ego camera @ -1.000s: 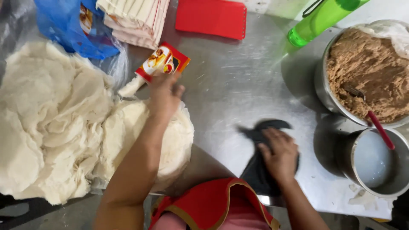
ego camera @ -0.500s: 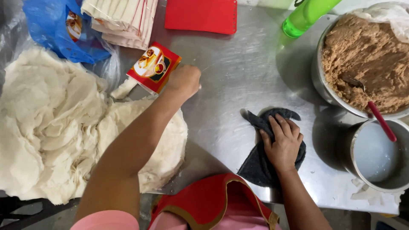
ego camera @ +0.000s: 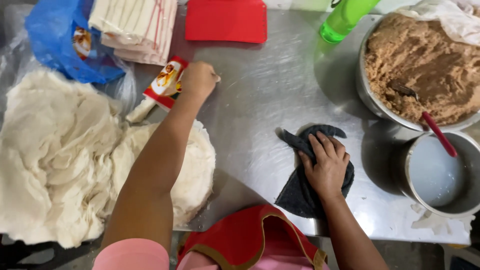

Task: Separate and stack thin dough wrappers on a stainless steel production table.

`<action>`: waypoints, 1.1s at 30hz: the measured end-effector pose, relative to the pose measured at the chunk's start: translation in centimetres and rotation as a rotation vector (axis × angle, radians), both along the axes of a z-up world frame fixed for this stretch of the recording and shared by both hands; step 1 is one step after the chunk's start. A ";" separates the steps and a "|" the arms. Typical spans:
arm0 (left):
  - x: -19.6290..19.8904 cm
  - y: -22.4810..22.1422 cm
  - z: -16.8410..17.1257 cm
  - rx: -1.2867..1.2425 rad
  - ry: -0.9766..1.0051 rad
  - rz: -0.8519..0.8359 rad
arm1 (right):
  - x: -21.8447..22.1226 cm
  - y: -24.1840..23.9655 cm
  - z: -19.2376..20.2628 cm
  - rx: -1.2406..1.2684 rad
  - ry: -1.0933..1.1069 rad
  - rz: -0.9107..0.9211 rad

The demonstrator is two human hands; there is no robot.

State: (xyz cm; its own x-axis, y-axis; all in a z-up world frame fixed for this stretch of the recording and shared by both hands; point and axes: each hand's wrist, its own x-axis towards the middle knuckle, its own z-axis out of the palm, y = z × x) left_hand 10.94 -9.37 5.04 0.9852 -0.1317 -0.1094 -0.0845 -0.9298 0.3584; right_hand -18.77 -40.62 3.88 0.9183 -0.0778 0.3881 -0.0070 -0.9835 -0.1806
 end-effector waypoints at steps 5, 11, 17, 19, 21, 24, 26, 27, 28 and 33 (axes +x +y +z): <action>2.1 -0.8 0.4 0.025 0.027 0.007 | 0.1 0.0 0.1 -0.004 0.010 -0.008; 3.8 -2.1 -3.2 0.239 -0.162 -0.072 | 0.4 0.0 -0.2 -0.007 0.009 -0.005; 4.3 -1.1 -3.5 0.364 -0.261 -0.103 | 1.0 -0.2 -0.5 -0.030 0.024 -0.004; 2.1 -1.4 -1.0 0.358 -0.242 -0.126 | 2.1 -0.2 -0.5 -0.043 0.016 0.019; -2.5 -2.0 3.8 0.190 -0.062 -0.218 | 3.9 -0.2 -0.6 -0.049 0.030 0.131; -10.4 -1.4 8.1 -0.026 0.061 -0.303 | 7.5 0.4 -1.1 -0.052 0.119 0.146; -12.8 0.4 6.3 -0.084 -0.044 -0.345 | 11.4 1.4 -1.3 -0.038 0.158 0.150; -14.0 1.2 5.4 -0.144 -0.159 -0.384 | 13.5 1.7 -1.5 -0.027 0.189 0.156; -14.4 1.9 3.6 -0.144 -0.156 -0.383 | 15.6 2.6 -1.2 -0.026 0.191 0.156; -14.4 3.9 -1.4 -0.308 -0.451 -0.285 | 23.8 5.6 -1.0 -0.035 0.269 0.099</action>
State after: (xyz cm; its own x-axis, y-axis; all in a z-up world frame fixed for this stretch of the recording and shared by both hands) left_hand -3.43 -5.49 3.60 0.8468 -0.3562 0.3950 -0.5205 -0.7077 0.4778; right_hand 5.06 -35.06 2.84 0.9911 0.0263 0.1306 0.0461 -0.9874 -0.1513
